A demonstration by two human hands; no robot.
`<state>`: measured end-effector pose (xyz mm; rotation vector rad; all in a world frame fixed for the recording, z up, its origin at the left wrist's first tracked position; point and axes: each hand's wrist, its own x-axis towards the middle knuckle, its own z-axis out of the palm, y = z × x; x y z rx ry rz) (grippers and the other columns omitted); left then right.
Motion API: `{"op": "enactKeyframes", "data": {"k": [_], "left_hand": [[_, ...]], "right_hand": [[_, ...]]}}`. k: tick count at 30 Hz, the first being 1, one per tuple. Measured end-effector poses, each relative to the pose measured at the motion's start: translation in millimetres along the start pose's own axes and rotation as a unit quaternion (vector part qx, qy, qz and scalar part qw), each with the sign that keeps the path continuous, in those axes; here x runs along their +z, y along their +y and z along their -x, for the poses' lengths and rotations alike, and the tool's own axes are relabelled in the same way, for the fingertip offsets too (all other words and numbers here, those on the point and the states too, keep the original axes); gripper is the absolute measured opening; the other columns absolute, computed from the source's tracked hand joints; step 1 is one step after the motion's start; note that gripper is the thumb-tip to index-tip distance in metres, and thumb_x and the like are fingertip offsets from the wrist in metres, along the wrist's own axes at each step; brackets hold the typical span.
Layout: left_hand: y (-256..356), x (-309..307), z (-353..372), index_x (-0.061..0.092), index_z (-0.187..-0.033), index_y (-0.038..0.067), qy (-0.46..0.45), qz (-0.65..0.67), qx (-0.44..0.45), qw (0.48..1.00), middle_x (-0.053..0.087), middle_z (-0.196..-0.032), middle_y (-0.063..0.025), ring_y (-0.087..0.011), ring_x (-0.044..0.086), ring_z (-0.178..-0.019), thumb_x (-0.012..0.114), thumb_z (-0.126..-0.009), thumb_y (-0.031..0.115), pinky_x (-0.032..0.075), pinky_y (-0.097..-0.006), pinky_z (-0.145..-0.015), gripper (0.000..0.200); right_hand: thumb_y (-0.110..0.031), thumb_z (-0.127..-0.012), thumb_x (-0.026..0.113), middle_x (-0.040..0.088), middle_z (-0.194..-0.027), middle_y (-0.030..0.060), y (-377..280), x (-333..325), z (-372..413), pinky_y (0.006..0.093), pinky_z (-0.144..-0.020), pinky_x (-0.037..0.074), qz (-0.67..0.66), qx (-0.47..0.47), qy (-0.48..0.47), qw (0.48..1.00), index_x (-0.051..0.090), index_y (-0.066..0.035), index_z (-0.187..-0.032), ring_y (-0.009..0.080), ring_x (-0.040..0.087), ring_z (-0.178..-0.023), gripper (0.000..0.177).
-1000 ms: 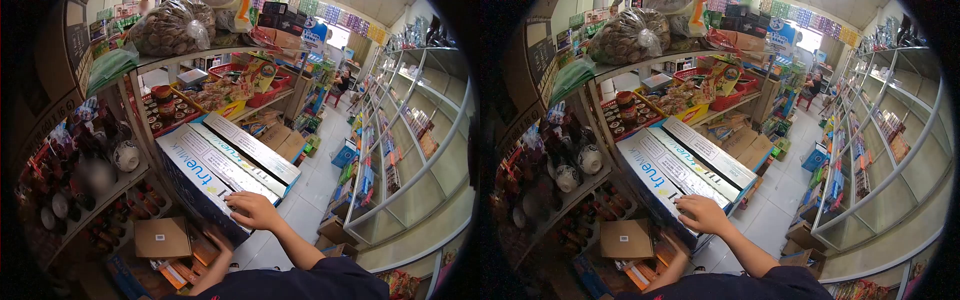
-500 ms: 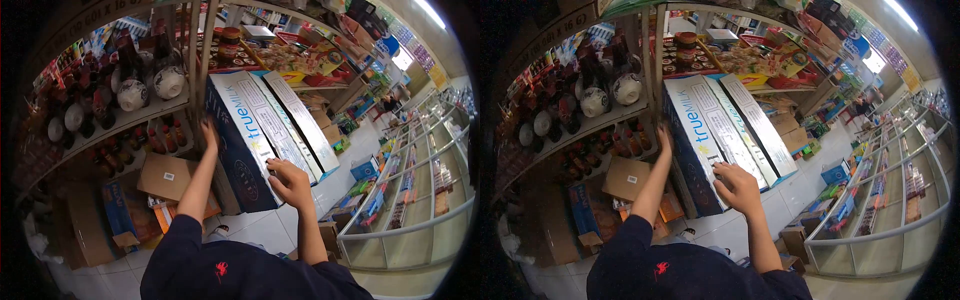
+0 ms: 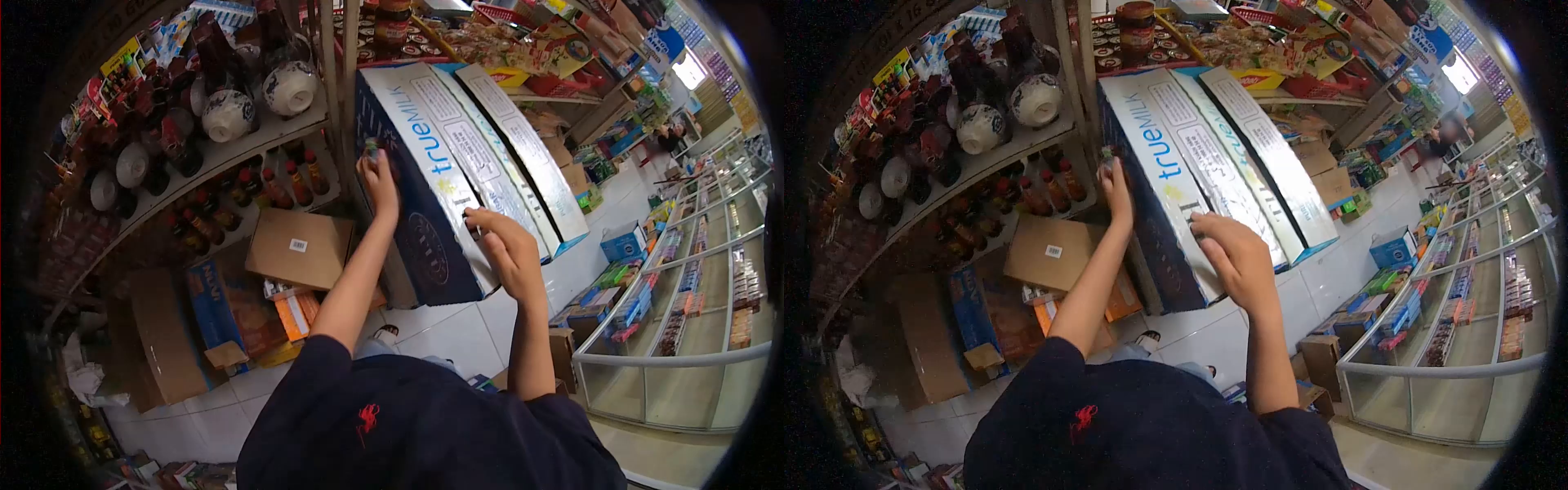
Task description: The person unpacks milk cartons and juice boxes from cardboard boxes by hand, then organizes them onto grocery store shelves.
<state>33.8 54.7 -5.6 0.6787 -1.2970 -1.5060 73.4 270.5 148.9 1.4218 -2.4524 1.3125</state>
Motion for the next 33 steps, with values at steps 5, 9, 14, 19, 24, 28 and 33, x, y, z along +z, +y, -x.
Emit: {"op": "enactKeyframes", "data": {"k": [5,9,14,19,24,28,33], "left_hand": [[-58,-43,107,0.041,-0.118,-0.003,-0.007,-0.111,-0.008,0.994,0.043,-0.111,-0.0167,-0.0281,0.044,-0.089,0.041,-0.088,0.038,0.033,-0.0367,-0.082,0.051],[0,-58,229,0.029,-0.126,0.000,-0.003,-0.087,-0.132,0.987,0.044,-0.108,-0.0138,-0.0211,0.045,-0.096,0.043,-0.088,0.032,0.036,-0.0301,-0.083,0.052],[93,-41,204,0.028,-0.124,0.003,-0.102,0.067,-0.153,0.981,0.038,-0.112,-0.0076,-0.0134,0.040,-0.098,0.048,-0.087,0.025,0.034,-0.0267,-0.086,0.048],[86,-12,117,0.039,-0.114,0.003,-0.066,0.151,-0.050,0.985,0.044,-0.107,-0.0066,-0.0152,0.042,-0.098,0.052,-0.085,0.028,0.032,-0.0273,-0.088,0.040],[-5,-41,138,0.047,-0.096,0.003,0.033,0.069,-0.209,0.975,0.046,-0.079,-0.0012,-0.0120,0.043,-0.071,0.049,-0.086,0.031,0.037,-0.0267,-0.066,0.030],[1,-71,227,0.047,-0.091,0.005,-0.004,-0.044,-0.200,0.979,0.049,-0.075,-0.0034,-0.0138,0.047,-0.068,0.043,-0.088,0.031,0.039,-0.0289,-0.062,0.026],[35,-96,272,0.046,-0.110,0.006,-0.188,0.134,-0.585,0.777,0.056,-0.098,-0.0077,-0.0200,0.055,-0.090,0.038,-0.087,0.045,0.044,-0.0322,-0.078,0.046]], "right_hand": [[-0.036,-0.088,0.033,0.060,-0.101,0.0130,6,2,1,0.0349,-0.086,0.039,-0.034,-0.014,0.005,0.999,0.060,-0.003,-0.095,0.0297,0.053,-0.099,0.043],[-0.045,-0.089,0.025,0.059,-0.101,0.0142,12,1,4,0.0348,-0.087,0.039,-0.047,-0.028,0.003,0.998,0.059,-0.003,-0.099,0.0301,0.053,-0.100,0.056],[-0.049,-0.088,0.024,0.058,-0.102,0.0171,18,2,7,0.0345,-0.086,0.039,-0.080,-0.024,0.018,0.996,0.058,-0.002,-0.102,0.0317,0.053,-0.100,0.059],[-0.041,-0.090,0.029,0.058,-0.101,0.0157,16,0,9,0.0331,-0.085,0.040,-0.062,-0.029,0.015,0.998,0.057,-0.002,-0.102,0.0308,0.054,-0.097,0.050],[-0.036,-0.090,0.033,0.060,-0.098,0.0137,16,2,11,0.0321,-0.083,0.040,-0.067,-0.035,0.031,0.997,0.059,-0.004,-0.101,0.0294,0.055,-0.094,0.043],[-0.031,-0.089,0.037,0.061,-0.095,0.0125,11,-1,13,0.0304,-0.077,0.043,-0.079,-0.008,0.040,0.996,0.060,-0.004,-0.096,0.0270,0.057,-0.088,0.036],[-0.020,-0.067,0.059,0.060,-0.088,0.0109,20,8,77,0.0393,-0.085,0.038,-0.089,-0.252,0.085,0.960,0.060,-0.005,-0.085,0.0257,0.056,-0.086,0.024]]}}
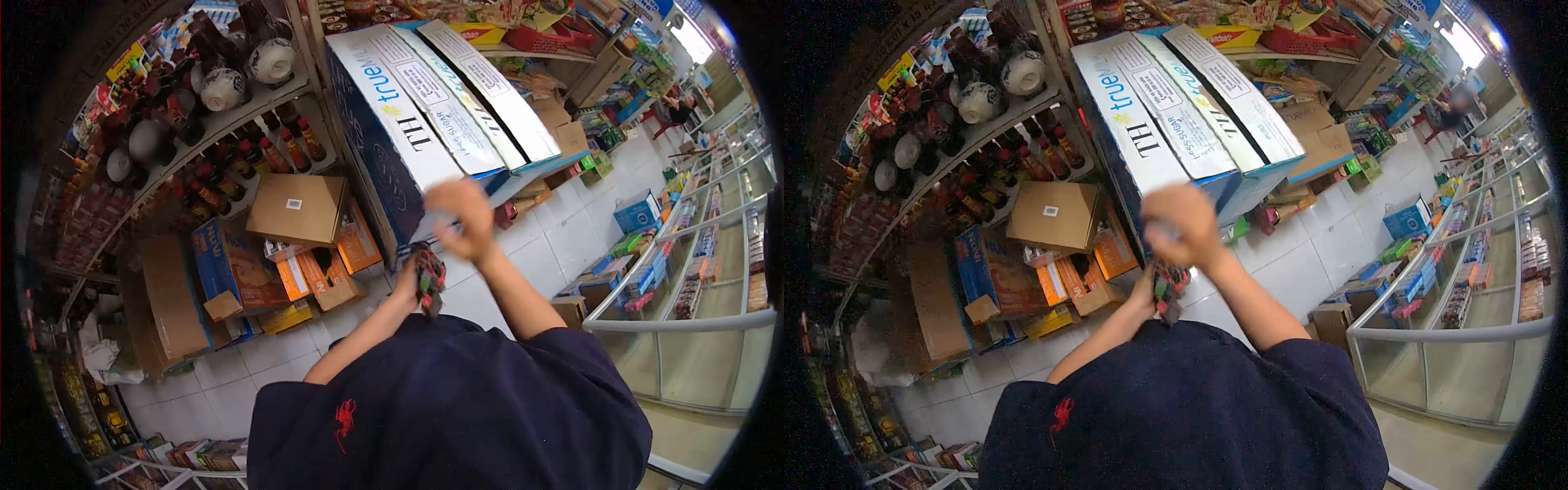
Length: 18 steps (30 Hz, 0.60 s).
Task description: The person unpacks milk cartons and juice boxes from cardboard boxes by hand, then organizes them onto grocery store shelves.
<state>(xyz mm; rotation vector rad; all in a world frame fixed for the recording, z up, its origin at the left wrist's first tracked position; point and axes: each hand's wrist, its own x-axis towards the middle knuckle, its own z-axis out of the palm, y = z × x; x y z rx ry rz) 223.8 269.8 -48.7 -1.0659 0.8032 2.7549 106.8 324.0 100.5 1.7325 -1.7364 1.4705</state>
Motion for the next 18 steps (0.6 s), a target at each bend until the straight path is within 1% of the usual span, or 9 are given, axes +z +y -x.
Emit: {"op": "enactKeyframes", "data": {"k": [2,4,6,11,12,13,14,16,18], "left_hand": [[1,39,35,0.046,-0.113,0.009,0.013,-0.023,0.144,0.989,0.055,-0.101,-0.0058,-0.0194,0.054,-0.093,0.036,-0.086,0.047,0.044,-0.0329,-0.081,0.048],[10,59,51,0.047,-0.111,0.011,-0.012,0.196,0.048,0.979,0.051,-0.105,-0.0092,-0.0239,0.050,-0.096,0.035,-0.090,0.038,0.041,-0.0378,-0.085,0.036],[-1,58,48,0.046,-0.114,0.012,-0.077,0.104,0.106,0.986,0.054,-0.102,-0.0036,-0.0167,0.053,-0.095,0.031,-0.087,0.049,0.042,-0.0325,-0.082,0.049],[36,51,51,0.046,-0.118,0.007,-0.109,-0.248,0.122,0.955,0.054,-0.105,-0.0053,-0.0126,0.050,-0.094,0.030,-0.090,0.044,0.036,-0.0312,-0.087,0.049],[61,74,86,0.050,-0.113,0.002,-0.086,-0.443,0.263,0.853,0.057,-0.101,-0.0048,-0.0119,0.050,-0.093,0.036,-0.090,0.035,0.038,-0.0303,-0.084,0.042],[82,77,92,0.056,-0.103,-0.001,-0.060,-0.468,0.238,0.849,0.061,-0.090,-0.0062,-0.0156,0.053,-0.088,0.046,-0.086,0.023,0.041,-0.0301,-0.079,0.031],[96,75,91,0.058,-0.099,-0.001,-0.020,-0.565,0.472,0.676,0.060,-0.077,-0.0086,-0.0204,0.054,-0.078,0.051,-0.080,0.014,0.043,-0.0319,-0.070,0.025],[126,103,109,0.060,-0.093,0.002,0.067,-0.597,0.645,0.472,0.052,-0.070,-0.0106,-0.0259,0.048,-0.070,0.051,-0.075,0.010,0.039,-0.0343,-0.065,0.021],[148,115,98,0.059,-0.096,0.002,0.054,-0.617,0.659,0.426,0.054,-0.082,-0.0120,-0.0266,0.049,-0.083,0.052,-0.076,0.013,0.039,-0.0354,-0.074,0.024]], "right_hand": [[-0.035,-0.063,0.064,0.048,-0.111,0.0117,-26,-2,36,0.0506,-0.095,0.025,0.106,0.008,-0.137,0.985,0.058,-0.013,-0.097,0.0307,0.042,-0.107,0.041],[-0.040,-0.062,0.065,0.041,-0.120,0.0133,-40,-8,79,0.0502,-0.094,0.026,0.095,0.096,-0.146,0.980,0.055,-0.014,-0.106,0.0355,0.035,-0.112,0.052],[-0.036,-0.060,0.068,0.041,-0.118,0.0149,-44,-5,104,0.0468,-0.093,0.028,-0.018,0.181,-0.089,0.979,0.053,-0.013,-0.108,0.0355,0.036,-0.110,0.055],[-0.010,-0.052,0.073,0.045,-0.106,0.0151,-13,-14,96,0.0405,-0.085,0.036,-0.016,0.141,0.052,0.989,0.050,-0.012,-0.108,0.0331,0.044,-0.098,0.061],[-0.009,-0.052,0.073,0.045,-0.106,0.0152,-7,-14,86,0.0407,-0.084,0.036,-0.006,0.099,0.120,0.988,0.048,-0.012,-0.108,0.0327,0.044,-0.098,0.062],[-0.009,-0.052,0.073,0.045,-0.106,0.0152,1,-14,74,0.0407,-0.084,0.036,-0.003,0.084,0.117,0.990,0.048,-0.012,-0.108,0.0327,0.044,-0.098,0.062],[-0.009,-0.052,0.073,0.044,-0.106,0.0149,6,-9,62,0.0408,-0.083,0.036,0.031,0.046,0.167,0.984,0.047,-0.013,-0.108,0.0325,0.043,-0.098,0.062],[-0.011,-0.054,0.073,0.041,-0.107,0.0138,11,7,52,0.0414,-0.080,0.036,0.107,0.051,0.161,0.980,0.045,-0.014,-0.107,0.0325,0.040,-0.098,0.061],[-0.011,-0.056,0.071,0.041,-0.105,0.0140,36,36,81,0.0409,-0.081,0.036,0.151,0.038,0.139,0.978,0.047,-0.014,-0.105,0.0336,0.039,-0.099,0.055]]}}
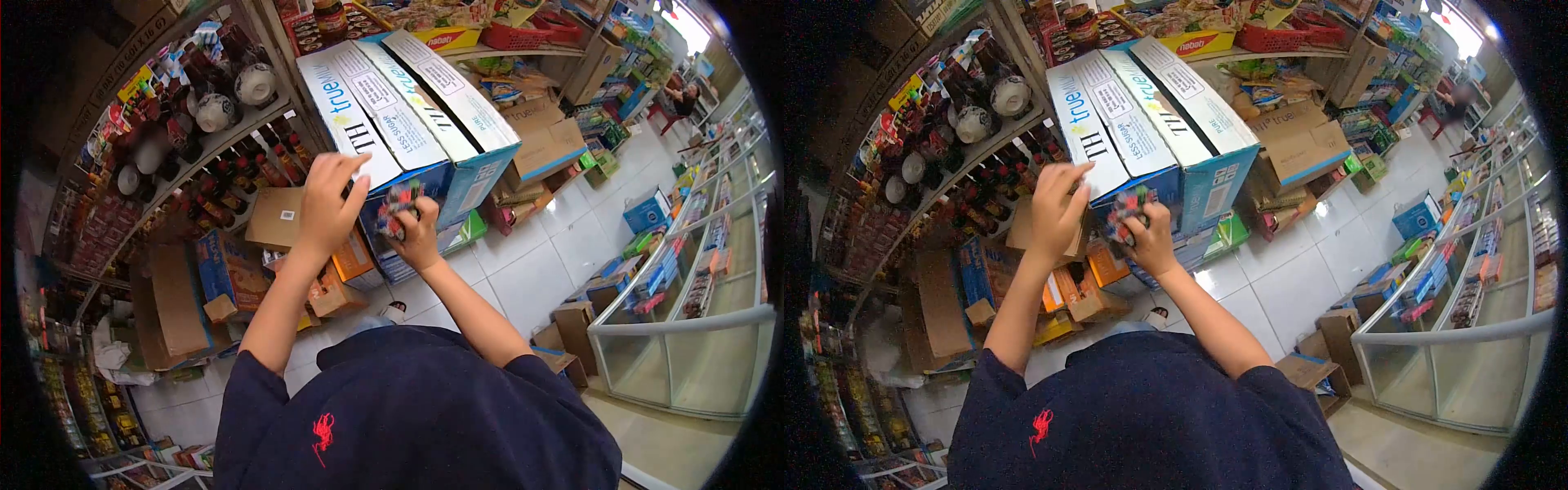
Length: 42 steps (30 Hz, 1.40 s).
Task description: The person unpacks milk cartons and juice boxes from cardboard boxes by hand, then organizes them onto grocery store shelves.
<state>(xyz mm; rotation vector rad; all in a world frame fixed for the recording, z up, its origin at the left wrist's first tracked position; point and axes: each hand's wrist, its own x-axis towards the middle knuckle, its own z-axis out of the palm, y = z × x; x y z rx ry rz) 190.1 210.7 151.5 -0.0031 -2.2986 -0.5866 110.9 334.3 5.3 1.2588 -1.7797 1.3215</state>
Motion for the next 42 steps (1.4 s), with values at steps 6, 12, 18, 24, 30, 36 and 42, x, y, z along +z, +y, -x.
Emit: {"op": "enactKeyframes", "data": {"k": [6,12,18,24,30,36,42], "left_hand": [[-38,42,-18,0.056,-0.108,0.008,-0.117,-0.103,0.061,0.986,0.051,-0.115,-0.0135,-0.0302,0.042,-0.111,0.049,-0.080,0.030,0.027,-0.0427,-0.095,0.036],[-32,34,-24,0.052,-0.116,0.014,-0.198,-0.114,0.013,0.974,0.045,-0.124,-0.0120,-0.0302,0.038,-0.117,0.049,-0.080,0.036,0.024,-0.0432,-0.098,0.042],[-31,34,-26,0.052,-0.116,0.015,-0.199,-0.119,0.010,0.973,0.045,-0.123,-0.0129,-0.0305,0.037,-0.117,0.049,-0.080,0.037,0.024,-0.0423,-0.098,0.043],[-29,34,-26,0.052,-0.117,0.014,-0.208,-0.095,-0.020,0.973,0.043,-0.127,-0.0118,-0.0301,0.035,-0.120,0.049,-0.079,0.035,0.020,-0.0421,-0.099,0.043],[-33,36,-29,0.052,-0.116,0.014,-0.215,-0.084,-0.015,0.973,0.042,-0.127,-0.0119,-0.0294,0.034,-0.120,0.049,-0.079,0.036,0.019,-0.0416,-0.099,0.043],[-36,39,-27,0.055,-0.113,0.012,-0.180,-0.090,0.007,0.979,0.046,-0.123,-0.0145,-0.0312,0.039,-0.116,0.051,-0.078,0.035,0.022,-0.0406,-0.098,0.042],[-42,46,-19,0.058,-0.107,0.009,-0.102,-0.012,0.006,0.995,0.052,-0.115,-0.0134,-0.0321,0.043,-0.110,0.049,-0.078,0.030,0.023,-0.0398,-0.097,0.037]], "right_hand": [[-0.012,-0.059,0.069,0.041,-0.104,0.0147,34,8,66,0.0395,-0.082,0.036,0.013,0.107,-0.108,0.988,0.051,-0.014,-0.101,0.0337,0.040,-0.096,0.045],[-0.010,-0.059,0.070,0.039,-0.103,0.0162,11,-15,-37,0.0407,-0.083,0.033,0.017,0.043,0.086,0.995,0.044,-0.009,-0.101,0.0342,0.040,-0.094,0.049],[-0.017,-0.063,0.068,0.040,-0.104,0.0182,36,3,72,0.0445,-0.079,0.035,0.064,0.169,-0.047,0.982,0.043,-0.007,-0.105,0.0375,0.041,-0.094,0.050],[-0.015,-0.062,0.071,0.040,-0.098,0.0187,7,-12,-13,0.0407,-0.081,0.033,0.069,0.187,-0.001,0.980,0.041,-0.004,-0.104,0.0362,0.041,-0.091,0.053],[-0.016,-0.058,0.071,0.040,-0.104,0.0180,21,-7,-2,0.0426,-0.081,0.034,0.037,0.077,0.055,0.995,0.041,-0.008,-0.107,0.0362,0.040,-0.095,0.059],[-0.014,-0.058,0.070,0.037,-0.106,0.0207,29,7,75,0.0433,-0.084,0.034,0.032,0.275,-0.101,0.956,0.040,-0.006,-0.108,0.0402,0.038,-0.102,0.060],[-0.015,-0.060,0.070,0.038,-0.104,0.0200,17,-10,-5,0.0424,-0.083,0.034,0.049,0.151,0.044,0.986,0.043,-0.006,-0.104,0.0382,0.039,-0.096,0.053]]}}
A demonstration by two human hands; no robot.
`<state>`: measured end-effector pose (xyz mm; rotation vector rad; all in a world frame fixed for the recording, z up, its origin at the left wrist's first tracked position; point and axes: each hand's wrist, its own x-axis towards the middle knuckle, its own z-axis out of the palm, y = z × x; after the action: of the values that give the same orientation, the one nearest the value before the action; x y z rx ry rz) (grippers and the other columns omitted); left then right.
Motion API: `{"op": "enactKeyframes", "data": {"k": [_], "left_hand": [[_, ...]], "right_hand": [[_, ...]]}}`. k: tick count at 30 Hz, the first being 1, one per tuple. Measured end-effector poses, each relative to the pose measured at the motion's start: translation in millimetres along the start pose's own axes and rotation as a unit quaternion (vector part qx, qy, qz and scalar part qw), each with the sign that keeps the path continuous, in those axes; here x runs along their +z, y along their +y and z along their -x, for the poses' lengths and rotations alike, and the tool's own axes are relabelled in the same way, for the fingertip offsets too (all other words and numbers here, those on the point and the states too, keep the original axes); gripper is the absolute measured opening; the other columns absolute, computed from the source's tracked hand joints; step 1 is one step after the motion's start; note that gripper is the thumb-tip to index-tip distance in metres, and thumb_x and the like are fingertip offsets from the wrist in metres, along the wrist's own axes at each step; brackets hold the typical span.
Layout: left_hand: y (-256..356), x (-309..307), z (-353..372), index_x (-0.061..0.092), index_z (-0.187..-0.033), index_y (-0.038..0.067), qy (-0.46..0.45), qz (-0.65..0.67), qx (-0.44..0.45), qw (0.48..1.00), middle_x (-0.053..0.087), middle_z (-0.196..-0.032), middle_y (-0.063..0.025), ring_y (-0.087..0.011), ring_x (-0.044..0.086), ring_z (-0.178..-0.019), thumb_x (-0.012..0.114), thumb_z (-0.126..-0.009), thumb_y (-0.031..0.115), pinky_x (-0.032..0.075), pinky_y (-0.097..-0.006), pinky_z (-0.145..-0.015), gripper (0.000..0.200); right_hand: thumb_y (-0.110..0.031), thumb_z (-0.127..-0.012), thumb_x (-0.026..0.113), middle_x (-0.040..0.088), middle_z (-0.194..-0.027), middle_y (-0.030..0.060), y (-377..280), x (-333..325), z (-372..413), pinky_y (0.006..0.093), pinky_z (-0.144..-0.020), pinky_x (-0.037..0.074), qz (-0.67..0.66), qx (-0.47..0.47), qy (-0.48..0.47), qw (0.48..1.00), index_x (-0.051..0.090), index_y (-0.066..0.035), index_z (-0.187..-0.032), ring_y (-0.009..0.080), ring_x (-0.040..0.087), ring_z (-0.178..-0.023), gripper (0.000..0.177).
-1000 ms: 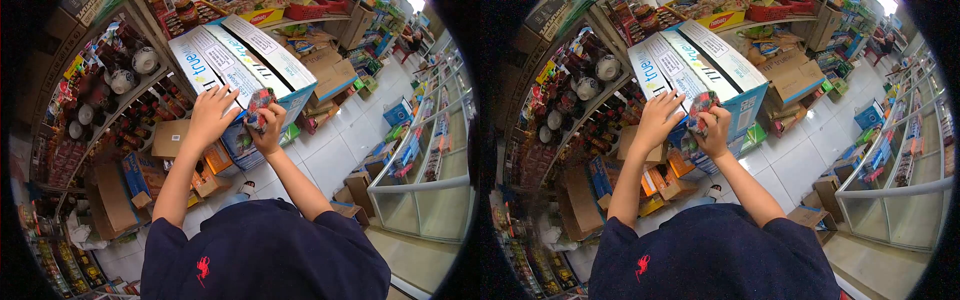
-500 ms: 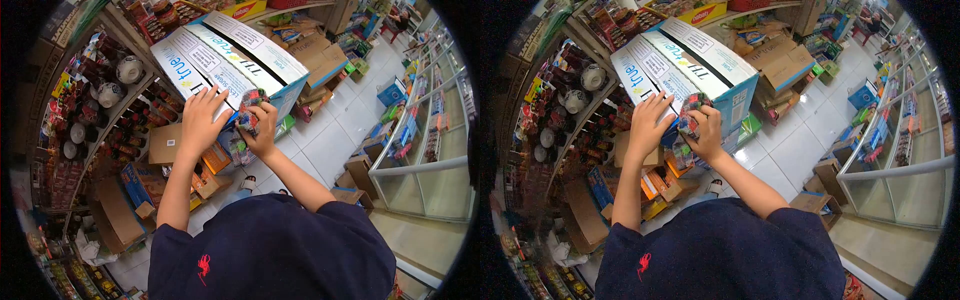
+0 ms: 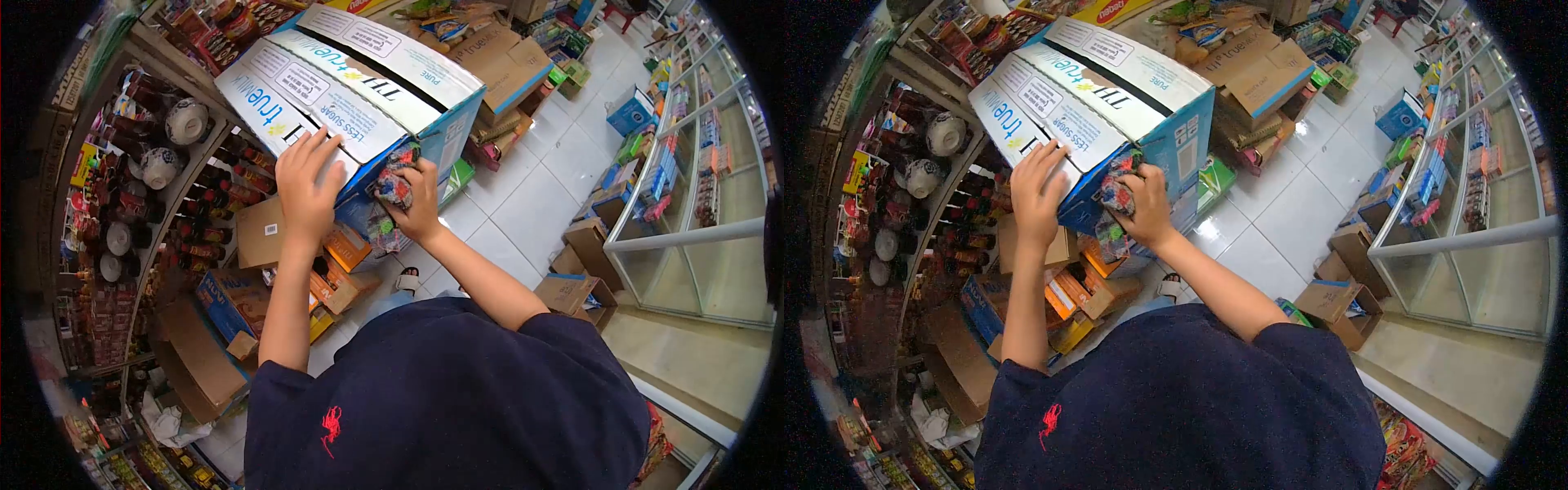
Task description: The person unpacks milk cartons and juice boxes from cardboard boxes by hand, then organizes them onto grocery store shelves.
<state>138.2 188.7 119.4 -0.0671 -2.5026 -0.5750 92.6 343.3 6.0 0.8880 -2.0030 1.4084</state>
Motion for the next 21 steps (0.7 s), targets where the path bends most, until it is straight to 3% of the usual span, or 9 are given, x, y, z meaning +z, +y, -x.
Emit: {"op": "enactKeyframes", "data": {"k": [2,4,7,9,10,14,18,19,21], "left_hand": [[-8,14,17,0.047,-0.118,0.003,0.019,0.084,0.003,0.996,0.043,-0.124,-0.0148,-0.0304,0.037,-0.115,0.045,-0.081,0.033,0.020,-0.0392,-0.099,0.048],[2,38,33,0.025,-0.129,-0.002,0.295,0.249,-0.023,0.922,0.024,-0.136,-0.0164,-0.0269,0.024,-0.125,0.040,-0.084,0.040,0.014,-0.0381,-0.102,0.064],[-20,86,97,0.008,-0.132,-0.004,0.217,0.310,-0.126,0.917,0.008,-0.140,-0.0170,-0.0266,0.007,-0.130,0.033,-0.087,0.045,0.005,-0.0363,-0.104,0.071],[-64,146,179,0.012,-0.132,-0.004,0.098,0.190,-0.259,0.942,0.013,-0.139,-0.0168,-0.0269,0.010,-0.130,0.029,-0.091,0.037,0.009,-0.0353,-0.104,0.061],[-91,165,227,0.012,-0.132,-0.004,0.089,0.183,-0.272,0.941,0.013,-0.139,-0.0168,-0.0269,0.010,-0.130,0.029,-0.091,0.037,0.009,-0.0353,-0.104,0.061],[-182,228,252,0.035,-0.121,0.002,-0.183,-0.126,-0.192,0.956,0.037,-0.126,-0.0108,-0.0257,0.031,-0.118,0.035,-0.090,0.029,0.018,-0.0412,-0.100,0.041],[-75,160,207,0.039,-0.113,0.002,-0.036,0.132,-0.249,0.959,0.039,-0.121,-0.0159,-0.0287,0.032,-0.117,0.032,-0.089,0.019,0.016,-0.0467,-0.100,0.030],[-138,191,249,0.039,-0.111,0.001,-0.090,-0.024,-0.157,0.983,0.041,-0.113,-0.0181,-0.0307,0.035,-0.112,0.026,-0.090,0.015,0.017,-0.0471,-0.098,0.028],[-65,149,192,0.038,-0.110,-0.003,-0.082,0.089,-0.251,0.960,0.041,-0.113,-0.0198,-0.0323,0.036,-0.109,0.024,-0.092,0.022,0.022,-0.0413,-0.095,0.034]], "right_hand": [[-0.016,-0.058,0.070,0.038,-0.104,0.0198,6,3,10,0.0422,-0.081,0.035,-0.002,-0.019,0.009,1.000,0.043,-0.008,-0.105,0.0382,0.040,-0.095,0.054],[-0.012,-0.059,0.070,0.039,-0.102,0.0195,31,14,56,0.0431,-0.084,0.034,0.023,0.036,-0.082,0.996,0.044,-0.006,-0.103,0.0378,0.040,-0.097,0.052],[-0.011,-0.063,0.066,0.048,-0.100,0.0190,93,16,153,0.0383,-0.080,0.040,0.001,0.191,-0.198,0.961,0.052,-0.003,-0.102,0.0326,0.045,-0.098,0.043],[-0.014,-0.067,0.064,0.051,-0.101,0.0180,119,1,185,0.0364,-0.079,0.040,-0.151,0.523,-0.034,0.838,0.052,0.000,-0.101,0.0294,0.049,-0.095,0.039],[-0.016,-0.069,0.062,0.051,-0.101,0.0160,129,-12,181,0.0344,-0.077,0.042,0.005,0.502,-0.027,0.864,0.051,0.002,-0.100,0.0249,0.052,-0.089,0.038],[-0.013,-0.074,0.051,0.054,-0.096,0.0098,166,-17,102,0.0316,-0.075,0.044,-0.319,0.509,0.220,0.768,0.051,-0.002,-0.096,0.0185,0.054,-0.085,0.024],[-0.007,-0.076,0.044,0.054,-0.086,0.0062,153,18,80,0.0263,-0.074,0.040,-0.281,0.473,0.217,0.806,0.045,-0.003,-0.111,0.0160,0.051,-0.081,0.035],[-0.006,-0.076,0.046,0.053,-0.092,0.0077,139,24,85,0.0272,-0.078,0.038,-0.299,0.517,0.221,0.771,0.041,-0.004,-0.116,0.0176,0.050,-0.086,0.040],[-0.003,-0.076,0.048,0.048,-0.108,0.0109,132,45,112,0.0295,-0.087,0.035,-0.286,0.537,0.207,0.767,0.033,-0.004,-0.124,0.0211,0.046,-0.101,0.050]]}}
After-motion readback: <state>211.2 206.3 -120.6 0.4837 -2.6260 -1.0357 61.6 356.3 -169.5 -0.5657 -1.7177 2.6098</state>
